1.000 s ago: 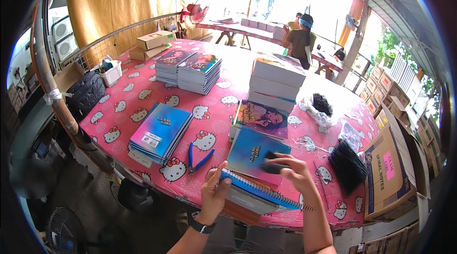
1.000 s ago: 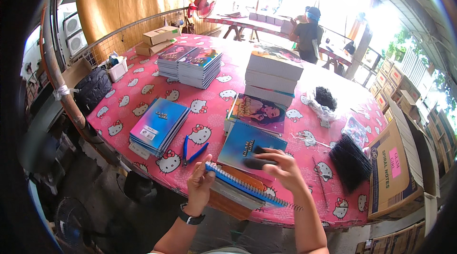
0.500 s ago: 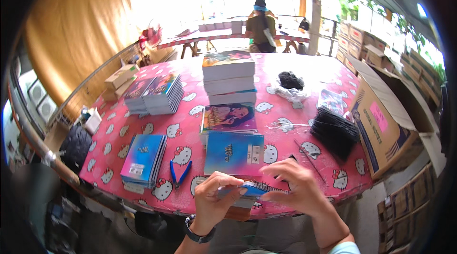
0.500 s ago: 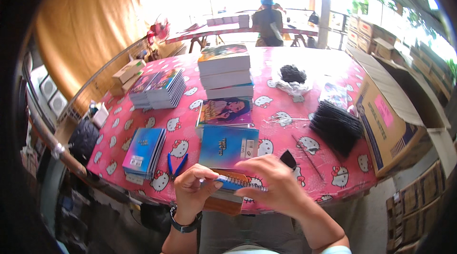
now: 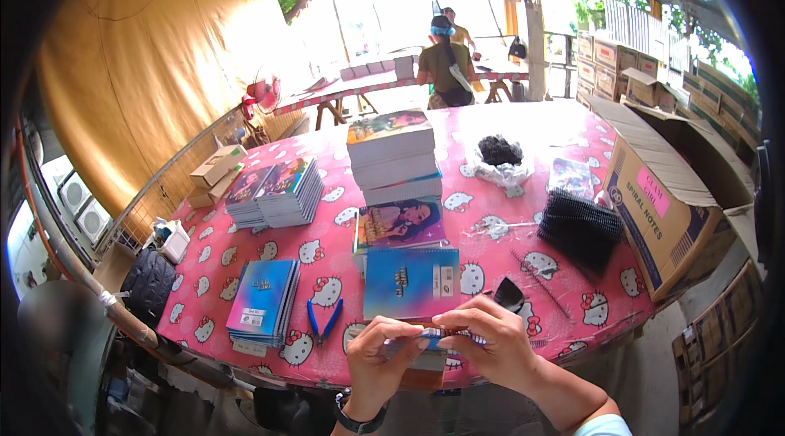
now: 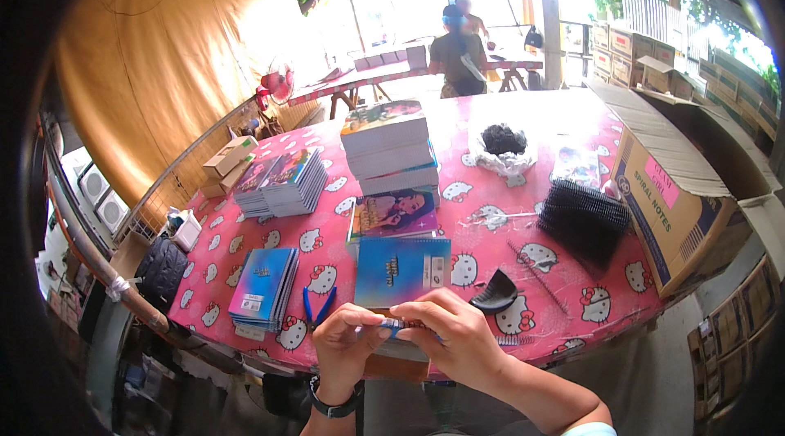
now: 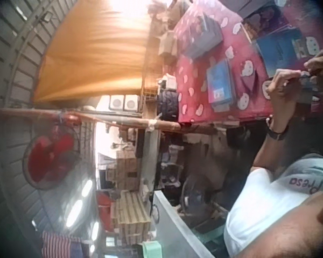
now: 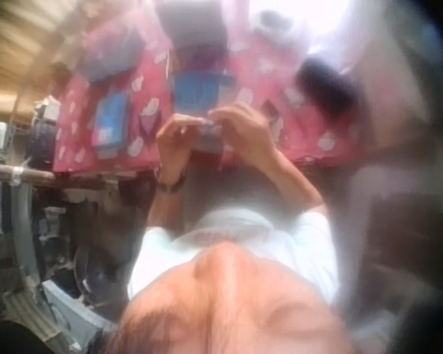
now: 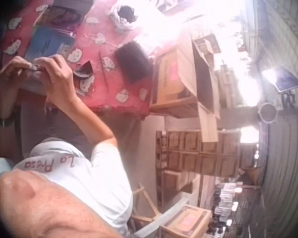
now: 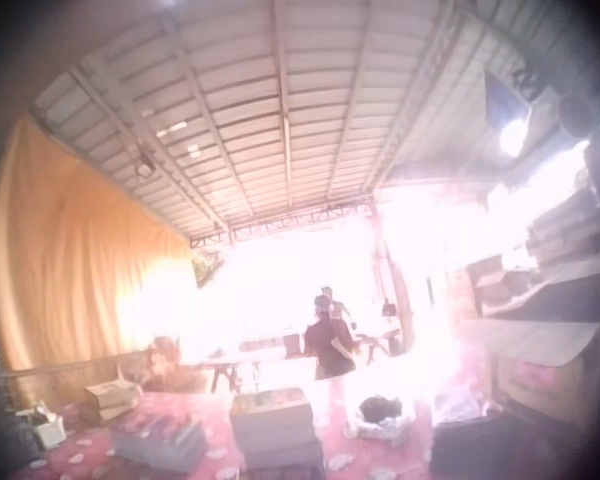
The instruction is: The person manually inserts plastic spiral coils into the pre-punched holes of stacks of printed sheets and covers to assemble notebooks, then cuts and crimps the ends of the coils.
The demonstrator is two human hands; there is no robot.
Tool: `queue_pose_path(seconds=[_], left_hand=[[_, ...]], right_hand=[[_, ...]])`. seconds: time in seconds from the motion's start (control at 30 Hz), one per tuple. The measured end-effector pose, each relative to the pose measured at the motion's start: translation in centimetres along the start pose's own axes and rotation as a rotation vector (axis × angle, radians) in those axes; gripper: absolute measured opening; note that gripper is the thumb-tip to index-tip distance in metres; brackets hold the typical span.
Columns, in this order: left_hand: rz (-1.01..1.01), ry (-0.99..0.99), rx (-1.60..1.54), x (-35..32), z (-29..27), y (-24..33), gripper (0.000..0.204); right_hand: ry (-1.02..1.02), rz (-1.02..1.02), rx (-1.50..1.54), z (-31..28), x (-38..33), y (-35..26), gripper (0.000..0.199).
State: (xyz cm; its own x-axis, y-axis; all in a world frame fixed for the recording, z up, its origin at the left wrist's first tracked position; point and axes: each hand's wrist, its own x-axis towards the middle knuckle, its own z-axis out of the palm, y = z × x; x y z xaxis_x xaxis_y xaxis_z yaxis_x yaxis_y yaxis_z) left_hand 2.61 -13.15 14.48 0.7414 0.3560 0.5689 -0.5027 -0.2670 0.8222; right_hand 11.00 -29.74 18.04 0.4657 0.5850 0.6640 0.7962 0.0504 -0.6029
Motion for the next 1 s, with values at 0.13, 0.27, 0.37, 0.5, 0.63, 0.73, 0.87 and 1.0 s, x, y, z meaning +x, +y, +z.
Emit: queue_pose_path(seconds=[0.13,0.27,0.37,0.5,0.63,0.73,0.87,1.0], left_hand=[[0.014,0.007,0.014,-0.1,0.0,-0.3,0.020],[0.072,-0.030,0.079,-0.3,-0.4,-0.1,0.019],[0.117,-0.057,0.102,-0.2,-0.4,0.4,0.018],[0.183,-0.050,0.081,-0.3,-0.2,0.5,0.019],[0.141,-0.016,0.092,-0.4,-0.2,0.6,0.021],[0.172,-0.102,0.283,0.5,-0.7,0.3,0.015],[0.124,0.287,0.226,1.7,-8.4,-5.6,0.021],[0.202,0.856,0.935,2.7,-21.6,-7.9,0.015]], right_hand=[[-0.020,-0.007,0.031,0.1,0.2,0.0,0.024],[0.001,-0.117,-0.041,1.1,0.7,-0.1,0.020],[-0.043,-0.160,-0.115,0.7,0.8,0.0,0.021],[-0.175,-0.199,-0.149,-0.2,1.1,-0.1,0.023],[-0.270,-0.191,-0.258,-0.3,1.8,-1.3,0.028],[-0.249,-0.150,-0.312,-0.4,1.8,-0.4,0.043],[0.180,-0.067,-0.291,-3.1,1.6,2.8,0.063],[0.444,0.340,0.036,-6.0,-2.2,10.3,0.035]])
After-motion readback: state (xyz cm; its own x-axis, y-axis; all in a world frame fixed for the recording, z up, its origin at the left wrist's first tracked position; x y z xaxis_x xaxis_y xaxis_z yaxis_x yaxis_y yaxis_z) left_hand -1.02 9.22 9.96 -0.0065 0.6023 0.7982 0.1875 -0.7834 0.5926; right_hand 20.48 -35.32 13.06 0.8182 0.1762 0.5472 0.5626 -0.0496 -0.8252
